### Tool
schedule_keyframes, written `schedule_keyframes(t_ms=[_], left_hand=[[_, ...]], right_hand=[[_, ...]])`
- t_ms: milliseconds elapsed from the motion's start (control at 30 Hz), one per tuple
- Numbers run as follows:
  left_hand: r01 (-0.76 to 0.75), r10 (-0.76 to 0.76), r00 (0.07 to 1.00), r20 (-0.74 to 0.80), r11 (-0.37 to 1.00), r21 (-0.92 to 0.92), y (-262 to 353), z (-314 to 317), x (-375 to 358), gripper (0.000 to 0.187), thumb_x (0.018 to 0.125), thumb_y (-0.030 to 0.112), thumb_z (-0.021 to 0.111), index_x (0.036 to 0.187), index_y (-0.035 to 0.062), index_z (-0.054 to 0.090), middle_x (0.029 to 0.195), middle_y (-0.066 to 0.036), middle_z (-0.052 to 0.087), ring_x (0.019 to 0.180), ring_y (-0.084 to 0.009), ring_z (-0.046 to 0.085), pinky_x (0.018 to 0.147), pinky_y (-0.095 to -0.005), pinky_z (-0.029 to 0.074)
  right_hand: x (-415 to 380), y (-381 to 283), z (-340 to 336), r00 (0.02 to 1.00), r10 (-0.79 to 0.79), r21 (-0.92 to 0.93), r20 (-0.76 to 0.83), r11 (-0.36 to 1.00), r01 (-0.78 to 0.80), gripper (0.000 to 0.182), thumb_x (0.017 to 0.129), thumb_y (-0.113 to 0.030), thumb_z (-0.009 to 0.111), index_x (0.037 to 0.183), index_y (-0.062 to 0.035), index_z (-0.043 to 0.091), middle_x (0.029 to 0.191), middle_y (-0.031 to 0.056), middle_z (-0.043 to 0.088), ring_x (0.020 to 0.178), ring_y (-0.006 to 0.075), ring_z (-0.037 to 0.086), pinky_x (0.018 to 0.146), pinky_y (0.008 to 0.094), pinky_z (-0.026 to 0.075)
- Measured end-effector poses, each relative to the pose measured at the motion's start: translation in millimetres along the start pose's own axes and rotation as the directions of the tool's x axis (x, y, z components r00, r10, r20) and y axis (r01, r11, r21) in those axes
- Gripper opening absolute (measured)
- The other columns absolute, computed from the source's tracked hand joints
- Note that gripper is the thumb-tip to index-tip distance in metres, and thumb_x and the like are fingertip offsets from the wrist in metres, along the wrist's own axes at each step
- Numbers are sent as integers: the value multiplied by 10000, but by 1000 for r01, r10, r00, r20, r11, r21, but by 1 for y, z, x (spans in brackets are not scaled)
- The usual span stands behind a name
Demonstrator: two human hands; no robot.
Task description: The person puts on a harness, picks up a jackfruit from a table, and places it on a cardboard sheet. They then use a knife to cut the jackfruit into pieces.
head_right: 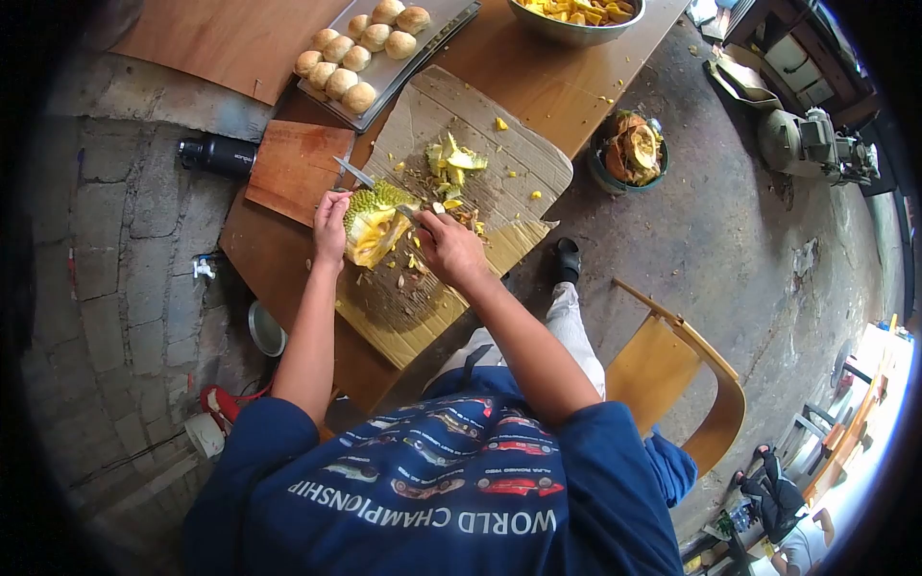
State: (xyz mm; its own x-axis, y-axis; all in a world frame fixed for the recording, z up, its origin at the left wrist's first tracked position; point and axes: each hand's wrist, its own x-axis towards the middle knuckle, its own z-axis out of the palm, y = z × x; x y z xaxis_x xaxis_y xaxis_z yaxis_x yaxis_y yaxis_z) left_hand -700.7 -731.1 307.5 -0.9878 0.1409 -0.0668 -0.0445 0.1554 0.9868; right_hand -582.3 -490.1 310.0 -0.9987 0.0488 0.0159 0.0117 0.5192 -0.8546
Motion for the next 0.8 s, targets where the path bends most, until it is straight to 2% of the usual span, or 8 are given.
schedule_keyframes(t_ms=[100,300,333,467,567,667,733,800], left_hand=[[27,-27,999,-18,1000,-2,2,1,3,138,1072,151,560,1071,55,659,1065,22,617,989,-69,524,924,-245,418],[13,-13,1000,-25,1000,4,-18,-16,7,138,1076,146,554,1089,72,670,1119,15,635,1034,-73,550,968,-255,433],[44,-46,999,-23,995,-94,-20,-16,7,108,1062,87,553,1051,54,656,1133,-30,659,1088,-116,580,1017,-289,427],[53,-54,998,-26,998,-45,-20,-16,2,112,1064,86,547,1061,56,655,1121,-35,665,1117,-119,578,1025,-291,421],[-57,57,998,-16,998,12,-16,-14,1,127,1065,90,539,1082,54,660,1159,-49,686,1164,-136,581,1051,-308,419],[-25,25,999,-27,1000,4,-27,-21,4,138,1065,95,532,1097,53,659,1210,-69,700,1194,-155,585,1079,-325,414],[83,-85,996,-28,995,-59,-30,-28,5,143,1065,98,527,1112,53,655,1244,-82,701,1221,-172,578,1109,-343,399],[58,-60,998,-28,996,-65,-31,-29,6,136,1064,97,528,1105,52,650,1237,-81,702,1214,-166,572,1108,-340,398]], right_hand=[[-13,3,0,998,-35,41,-44,998,37,277,1037,-254,590,1295,-163,630,1082,145,684,949,410,692,785,510,566],[-58,3,-32,983,163,-14,80,987,-163,276,1015,-218,652,1286,-162,660,1072,146,704,964,398,699,809,476,572],[-54,5,-28,989,133,0,70,991,-133,290,1025,-231,621,1307,-169,642,1078,146,695,974,398,697,815,491,570],[-15,10,6,999,36,74,-2,997,-36,290,1032,-244,591,1307,-155,626,1109,161,693,998,408,692,834,514,564],[-1,8,12,998,61,49,25,997,-62,281,1031,-250,594,1287,-141,628,1122,170,698,1010,417,689,843,516,565],[-14,6,1,998,54,57,10,997,-55,283,1034,-265,598,1284,-137,630,1108,168,700,1015,415,687,850,515,567],[-31,3,-8,997,81,40,21,996,-81,281,1035,-269,599,1279,-134,632,1105,168,700,1018,416,686,854,514,566],[-42,6,-21,990,124,8,72,992,-125,274,1032,-267,605,1268,-132,636,1094,168,697,1023,415,684,852,512,562]])
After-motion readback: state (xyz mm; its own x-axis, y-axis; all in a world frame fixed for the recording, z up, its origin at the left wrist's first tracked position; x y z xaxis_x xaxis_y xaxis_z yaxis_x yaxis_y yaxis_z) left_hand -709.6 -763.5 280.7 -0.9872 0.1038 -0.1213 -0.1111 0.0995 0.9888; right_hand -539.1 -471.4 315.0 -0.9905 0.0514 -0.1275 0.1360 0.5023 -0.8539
